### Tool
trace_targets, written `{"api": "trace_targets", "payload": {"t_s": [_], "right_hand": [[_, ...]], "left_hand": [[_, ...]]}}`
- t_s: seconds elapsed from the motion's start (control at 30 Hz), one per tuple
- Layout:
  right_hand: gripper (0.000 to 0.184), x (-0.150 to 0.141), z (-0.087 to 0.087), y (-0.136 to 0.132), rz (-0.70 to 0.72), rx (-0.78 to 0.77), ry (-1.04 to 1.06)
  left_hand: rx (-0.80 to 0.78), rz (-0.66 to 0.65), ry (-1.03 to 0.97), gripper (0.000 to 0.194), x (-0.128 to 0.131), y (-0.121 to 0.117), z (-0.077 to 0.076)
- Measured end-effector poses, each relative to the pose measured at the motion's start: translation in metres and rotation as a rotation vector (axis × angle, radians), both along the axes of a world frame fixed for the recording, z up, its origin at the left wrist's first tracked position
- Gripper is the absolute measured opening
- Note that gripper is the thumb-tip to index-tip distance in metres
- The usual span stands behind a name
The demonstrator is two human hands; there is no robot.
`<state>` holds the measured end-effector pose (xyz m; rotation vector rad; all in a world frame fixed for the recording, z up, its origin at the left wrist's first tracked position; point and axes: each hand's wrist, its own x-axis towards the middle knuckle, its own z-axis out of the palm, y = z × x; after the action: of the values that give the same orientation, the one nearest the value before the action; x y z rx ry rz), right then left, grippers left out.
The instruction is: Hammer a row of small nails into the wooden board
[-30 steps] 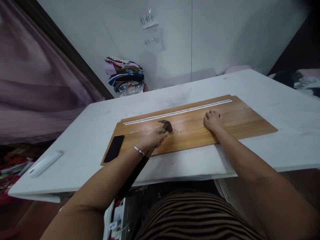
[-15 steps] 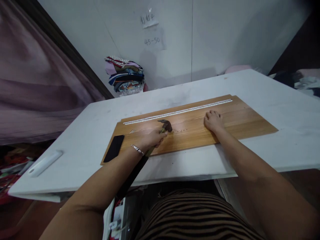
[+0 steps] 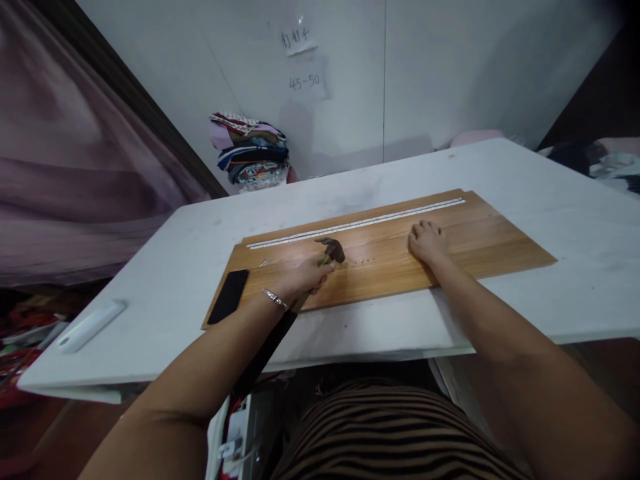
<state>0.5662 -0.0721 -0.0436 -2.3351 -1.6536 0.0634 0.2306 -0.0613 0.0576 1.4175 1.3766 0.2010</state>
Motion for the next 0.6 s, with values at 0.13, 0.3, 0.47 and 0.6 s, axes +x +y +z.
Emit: {"api": "trace_targets", "payload": {"t_s": [0.13,0.3,0.47,0.6], "right_hand": [[0.045,0.0007,0.0008,-0.0001,0.008,-0.006,0.002],[0.045,0.0012,0.0000,0.0009,0.001,-0.007,0.008],[0.046,0.0009,-0.0004,0.0010,-0.001,-0.015,0.004],[0.045,0.0016,-0.0012,0.0014,0.004,-0.009,0.001]], "left_hand": [[-0.006,-0.003,0.017,0.030,0.0004,-0.0006,-0.0036],[-0.011,-0.006,-0.002,0.032,-0.0017,0.0020,-0.0058],[-0.004,-0.001,0.006,0.025,-0.0019,0.0022,-0.0015],[-0.021,0.005,0.019,0.023,0.0002,-0.0004,-0.0005]]}}
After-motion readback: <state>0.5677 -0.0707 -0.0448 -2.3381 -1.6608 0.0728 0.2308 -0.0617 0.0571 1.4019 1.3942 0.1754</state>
